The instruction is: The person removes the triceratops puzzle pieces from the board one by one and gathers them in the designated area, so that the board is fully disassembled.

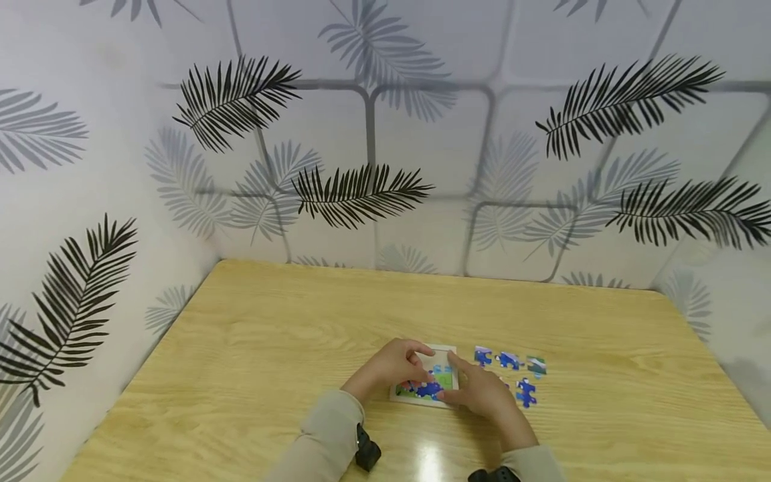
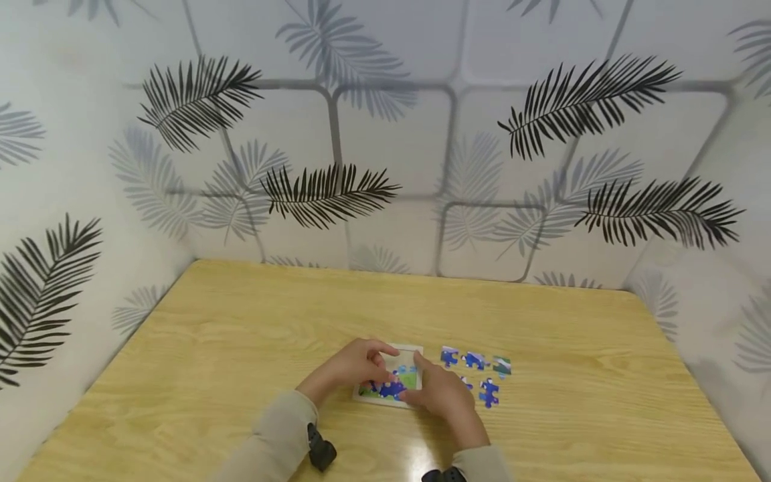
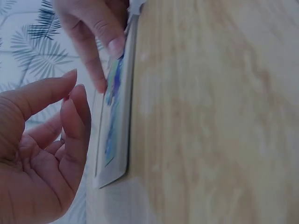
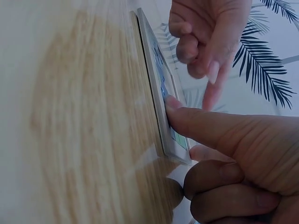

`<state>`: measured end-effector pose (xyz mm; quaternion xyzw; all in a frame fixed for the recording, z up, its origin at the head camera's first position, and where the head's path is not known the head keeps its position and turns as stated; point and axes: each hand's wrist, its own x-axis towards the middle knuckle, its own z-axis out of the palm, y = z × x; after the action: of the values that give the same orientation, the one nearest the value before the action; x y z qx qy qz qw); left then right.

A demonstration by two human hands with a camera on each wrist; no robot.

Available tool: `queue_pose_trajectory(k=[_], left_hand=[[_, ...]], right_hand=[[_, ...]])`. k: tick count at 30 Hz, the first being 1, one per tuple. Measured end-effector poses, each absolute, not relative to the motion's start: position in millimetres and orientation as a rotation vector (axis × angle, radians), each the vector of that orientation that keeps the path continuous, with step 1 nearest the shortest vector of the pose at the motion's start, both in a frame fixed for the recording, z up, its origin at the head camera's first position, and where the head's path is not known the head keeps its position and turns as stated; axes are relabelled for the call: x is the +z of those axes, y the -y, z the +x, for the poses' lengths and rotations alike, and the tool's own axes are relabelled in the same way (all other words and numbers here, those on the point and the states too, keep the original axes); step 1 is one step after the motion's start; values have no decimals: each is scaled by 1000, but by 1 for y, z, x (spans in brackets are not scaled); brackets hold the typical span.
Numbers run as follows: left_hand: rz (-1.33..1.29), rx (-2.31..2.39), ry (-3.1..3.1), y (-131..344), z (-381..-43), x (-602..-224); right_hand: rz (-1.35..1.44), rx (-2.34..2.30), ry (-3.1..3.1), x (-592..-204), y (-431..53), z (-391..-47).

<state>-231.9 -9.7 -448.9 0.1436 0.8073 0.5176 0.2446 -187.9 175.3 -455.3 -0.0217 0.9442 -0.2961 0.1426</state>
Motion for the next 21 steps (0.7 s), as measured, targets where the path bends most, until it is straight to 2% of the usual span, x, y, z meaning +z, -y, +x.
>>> queue_pose_trajectory(k=[10,21], left_hand=[[248,1454,-2239,-2,-225,-464],[140,1545,-2216,-4,-223,-464]], right_hand=[[-44,-872,-2720,-456,-175,-187],[-20,-918,-2698,-457,-175,-188]])
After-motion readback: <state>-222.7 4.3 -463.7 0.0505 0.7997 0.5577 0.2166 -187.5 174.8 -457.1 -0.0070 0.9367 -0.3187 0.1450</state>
